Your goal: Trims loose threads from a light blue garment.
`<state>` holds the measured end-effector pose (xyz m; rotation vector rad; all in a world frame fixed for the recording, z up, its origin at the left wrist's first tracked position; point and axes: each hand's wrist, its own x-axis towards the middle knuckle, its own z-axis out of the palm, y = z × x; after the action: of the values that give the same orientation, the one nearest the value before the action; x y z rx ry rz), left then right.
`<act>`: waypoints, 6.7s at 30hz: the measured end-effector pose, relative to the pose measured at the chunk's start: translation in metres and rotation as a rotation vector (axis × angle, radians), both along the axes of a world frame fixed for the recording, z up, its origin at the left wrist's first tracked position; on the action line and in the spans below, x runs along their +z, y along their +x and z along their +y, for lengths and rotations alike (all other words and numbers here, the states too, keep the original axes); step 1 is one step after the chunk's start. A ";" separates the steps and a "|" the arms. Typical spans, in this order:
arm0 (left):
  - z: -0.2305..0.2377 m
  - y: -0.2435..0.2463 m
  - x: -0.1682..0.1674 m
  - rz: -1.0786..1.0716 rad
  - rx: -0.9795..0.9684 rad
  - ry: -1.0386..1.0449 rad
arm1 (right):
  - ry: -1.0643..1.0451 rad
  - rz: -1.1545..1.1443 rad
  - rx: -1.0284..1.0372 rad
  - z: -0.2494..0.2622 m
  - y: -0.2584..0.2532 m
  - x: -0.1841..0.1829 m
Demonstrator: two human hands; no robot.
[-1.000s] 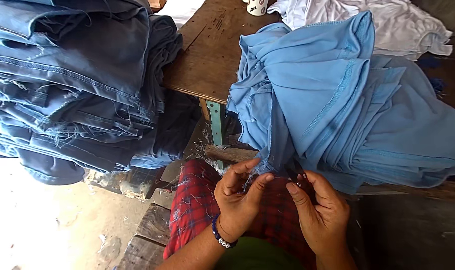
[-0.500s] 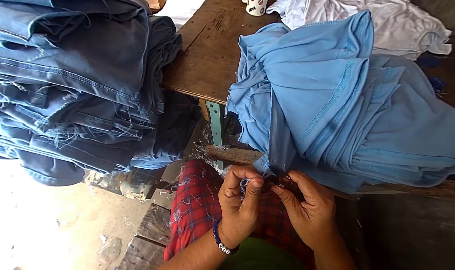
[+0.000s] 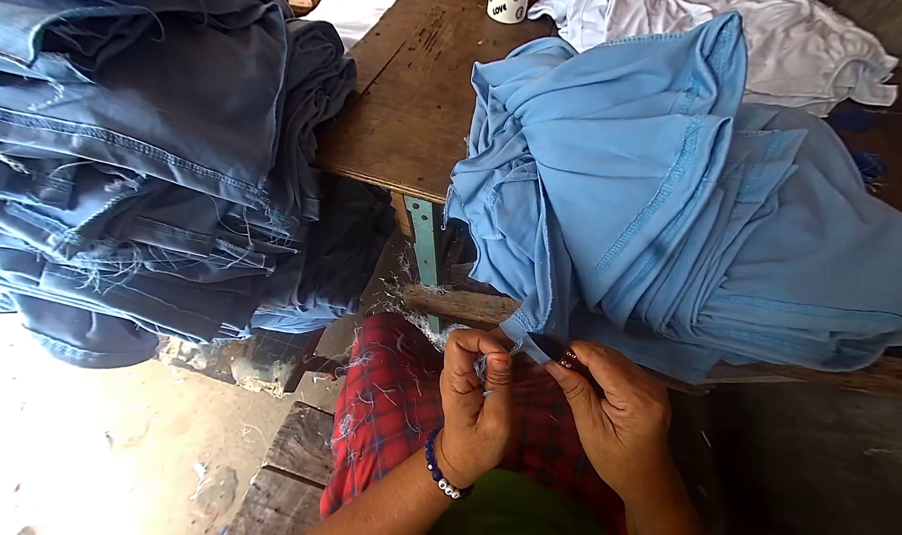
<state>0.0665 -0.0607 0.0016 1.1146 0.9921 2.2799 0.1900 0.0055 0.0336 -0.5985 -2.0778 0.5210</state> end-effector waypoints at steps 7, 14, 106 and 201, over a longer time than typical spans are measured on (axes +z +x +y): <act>0.000 0.000 -0.008 0.011 -0.030 0.080 | -0.454 0.380 0.177 0.003 -0.009 0.007; -0.001 -0.003 -0.012 0.369 0.108 0.049 | -0.310 0.423 0.011 -0.003 -0.027 0.005; 0.016 -0.007 0.014 -0.215 -0.103 -0.034 | -0.039 -0.065 -0.129 -0.016 0.014 0.014; 0.011 -0.051 -0.012 -0.213 -0.474 -0.095 | -1.019 0.463 0.284 0.056 -0.017 0.012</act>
<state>0.0159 -0.0495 -0.0100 0.9257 0.6609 1.8986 0.1728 0.0612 0.0454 -0.6472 -1.3508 1.7415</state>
